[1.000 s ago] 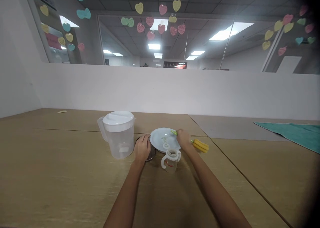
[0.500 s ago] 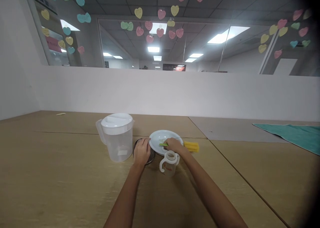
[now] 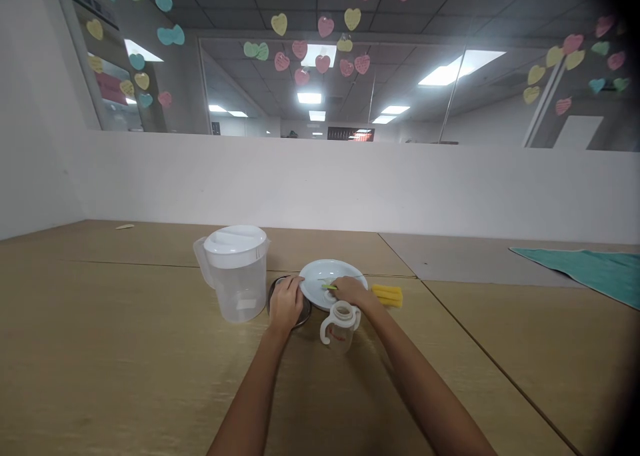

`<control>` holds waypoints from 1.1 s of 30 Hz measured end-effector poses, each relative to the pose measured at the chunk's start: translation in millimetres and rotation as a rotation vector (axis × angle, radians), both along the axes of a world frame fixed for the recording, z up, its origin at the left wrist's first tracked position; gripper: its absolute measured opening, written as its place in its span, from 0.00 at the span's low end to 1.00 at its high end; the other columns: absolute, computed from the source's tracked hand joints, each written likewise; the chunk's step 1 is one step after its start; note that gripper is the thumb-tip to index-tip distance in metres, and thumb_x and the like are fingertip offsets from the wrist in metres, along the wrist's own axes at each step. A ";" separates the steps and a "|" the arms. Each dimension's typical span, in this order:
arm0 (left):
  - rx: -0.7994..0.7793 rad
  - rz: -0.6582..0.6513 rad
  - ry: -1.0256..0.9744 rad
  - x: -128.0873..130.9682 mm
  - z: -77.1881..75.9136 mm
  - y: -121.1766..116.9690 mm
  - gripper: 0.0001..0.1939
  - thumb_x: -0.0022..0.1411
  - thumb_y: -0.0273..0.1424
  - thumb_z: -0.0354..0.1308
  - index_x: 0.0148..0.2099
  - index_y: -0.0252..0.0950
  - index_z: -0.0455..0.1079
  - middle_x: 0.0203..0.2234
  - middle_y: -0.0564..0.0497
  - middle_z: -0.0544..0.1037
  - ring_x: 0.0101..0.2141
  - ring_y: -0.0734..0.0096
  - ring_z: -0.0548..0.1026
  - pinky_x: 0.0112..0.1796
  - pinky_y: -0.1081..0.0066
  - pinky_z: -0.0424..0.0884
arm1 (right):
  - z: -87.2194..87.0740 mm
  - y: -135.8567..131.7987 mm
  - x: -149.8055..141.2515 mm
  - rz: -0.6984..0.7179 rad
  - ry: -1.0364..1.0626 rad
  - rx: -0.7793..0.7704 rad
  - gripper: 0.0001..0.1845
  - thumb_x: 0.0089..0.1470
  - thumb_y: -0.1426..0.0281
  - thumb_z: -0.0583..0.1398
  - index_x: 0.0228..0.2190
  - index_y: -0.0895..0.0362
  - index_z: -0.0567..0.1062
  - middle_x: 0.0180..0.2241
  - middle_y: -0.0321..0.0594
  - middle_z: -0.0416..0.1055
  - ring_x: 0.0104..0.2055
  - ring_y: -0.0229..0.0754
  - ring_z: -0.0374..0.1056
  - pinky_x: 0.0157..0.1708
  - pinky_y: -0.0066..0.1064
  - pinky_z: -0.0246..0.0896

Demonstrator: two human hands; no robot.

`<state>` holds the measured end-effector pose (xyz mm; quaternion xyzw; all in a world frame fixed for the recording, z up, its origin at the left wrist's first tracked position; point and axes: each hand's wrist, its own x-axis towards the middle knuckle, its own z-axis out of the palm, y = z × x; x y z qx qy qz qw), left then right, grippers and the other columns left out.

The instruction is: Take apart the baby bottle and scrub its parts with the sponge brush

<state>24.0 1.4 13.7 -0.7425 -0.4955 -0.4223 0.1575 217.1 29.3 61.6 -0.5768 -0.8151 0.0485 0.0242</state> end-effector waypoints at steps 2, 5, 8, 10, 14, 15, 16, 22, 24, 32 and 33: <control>0.001 0.001 -0.002 -0.2 -0.2 0.3 0.13 0.61 0.24 0.46 0.45 0.37 0.67 0.41 0.47 0.75 0.43 0.63 0.71 0.45 0.63 0.66 | -0.3 0.2 0.8 -0.004 0.010 0.009 0.16 0.55 0.65 0.53 0.38 0.61 0.76 0.41 0.52 0.73 0.42 0.46 0.70 0.35 0.27 0.56; 0.001 0.002 -0.003 -0.8 -0.4 1.2 0.13 0.61 0.24 0.46 0.45 0.37 0.68 0.41 0.47 0.75 0.42 0.63 0.71 0.44 0.64 0.66 | 0.5 1.3 2.5 -0.017 0.039 0.027 0.17 0.56 0.65 0.53 0.38 0.62 0.76 0.41 0.52 0.73 0.42 0.45 0.70 0.35 0.27 0.56; 0.006 0.002 -0.006 -1.1 -0.3 2.3 0.13 0.61 0.24 0.46 0.45 0.37 0.68 0.41 0.47 0.75 0.42 0.63 0.71 0.44 0.64 0.66 | 5.2 2.8 4.8 -0.047 0.086 0.069 0.18 0.57 0.64 0.52 0.38 0.62 0.76 0.40 0.51 0.73 0.41 0.43 0.69 0.34 0.26 0.55; 0.012 0.005 -0.007 -0.5 0.0 2.2 0.13 0.61 0.24 0.46 0.45 0.37 0.68 0.41 0.47 0.75 0.42 0.63 0.71 0.43 0.64 0.66 | 10.9 2.9 6.8 -0.070 0.121 0.110 0.17 0.57 0.64 0.52 0.37 0.61 0.76 0.39 0.49 0.74 0.40 0.41 0.69 0.34 0.25 0.55; 0.046 -0.010 0.003 3.3 2.0 -0.9 0.13 0.60 0.23 0.46 0.44 0.36 0.68 0.39 0.47 0.76 0.41 0.63 0.72 0.43 0.64 0.66 | 23.1 -0.1 10.8 -0.104 0.175 0.185 0.16 0.55 0.65 0.54 0.33 0.63 0.77 0.35 0.50 0.74 0.36 0.40 0.69 0.33 0.25 0.54; 0.057 -0.019 0.009 4.6 2.6 -2.1 0.13 0.60 0.23 0.46 0.44 0.36 0.68 0.39 0.47 0.76 0.41 0.63 0.72 0.43 0.64 0.65 | 25.2 -1.0 11.4 -0.108 0.184 0.195 0.14 0.54 0.66 0.55 0.31 0.63 0.77 0.34 0.50 0.75 0.35 0.40 0.69 0.32 0.25 0.54; 0.065 -0.030 0.018 6.0 3.3 -3.3 0.13 0.60 0.23 0.46 0.44 0.36 0.68 0.39 0.47 0.76 0.41 0.63 0.72 0.43 0.64 0.65 | 26.7 -1.9 11.8 -0.110 0.194 0.202 0.13 0.52 0.67 0.57 0.31 0.63 0.78 0.33 0.49 0.75 0.34 0.39 0.69 0.31 0.25 0.54; 0.089 -0.068 0.051 14.7 7.2 -9.1 0.12 0.62 0.24 0.46 0.43 0.36 0.69 0.37 0.47 0.76 0.39 0.64 0.72 0.42 0.63 0.65 | 35.2 -6.3 10.7 -0.097 0.243 0.243 0.07 0.48 0.73 0.59 0.29 0.61 0.78 0.32 0.45 0.75 0.34 0.39 0.69 0.32 0.24 0.55; 0.096 -0.076 0.049 19.0 8.2 -11.1 0.12 0.64 0.26 0.45 0.44 0.35 0.68 0.37 0.47 0.77 0.38 0.64 0.72 0.42 0.64 0.65 | 41.7 -10.8 8.9 -0.054 0.288 0.283 0.08 0.47 0.72 0.61 0.32 0.59 0.77 0.33 0.43 0.75 0.35 0.39 0.69 0.34 0.24 0.55; 0.147 -0.047 0.051 30.8 9.8 -17.8 0.20 0.65 0.37 0.47 0.55 0.33 0.61 0.44 0.43 0.74 0.44 0.61 0.71 0.43 0.65 0.64 | 62.7 -46.4 -16.8 0.185 0.345 0.397 0.06 0.49 0.68 0.60 0.30 0.57 0.74 0.29 0.37 0.74 0.32 0.37 0.67 0.30 0.24 0.50; 0.162 -0.030 0.031 30.7 9.6 -17.5 0.19 0.65 0.38 0.46 0.54 0.33 0.63 0.44 0.43 0.74 0.44 0.61 0.70 0.43 0.65 0.64 | 63.2 -49.7 -20.5 0.205 0.332 0.393 0.05 0.50 0.68 0.60 0.30 0.57 0.74 0.29 0.37 0.73 0.32 0.37 0.67 0.30 0.24 0.49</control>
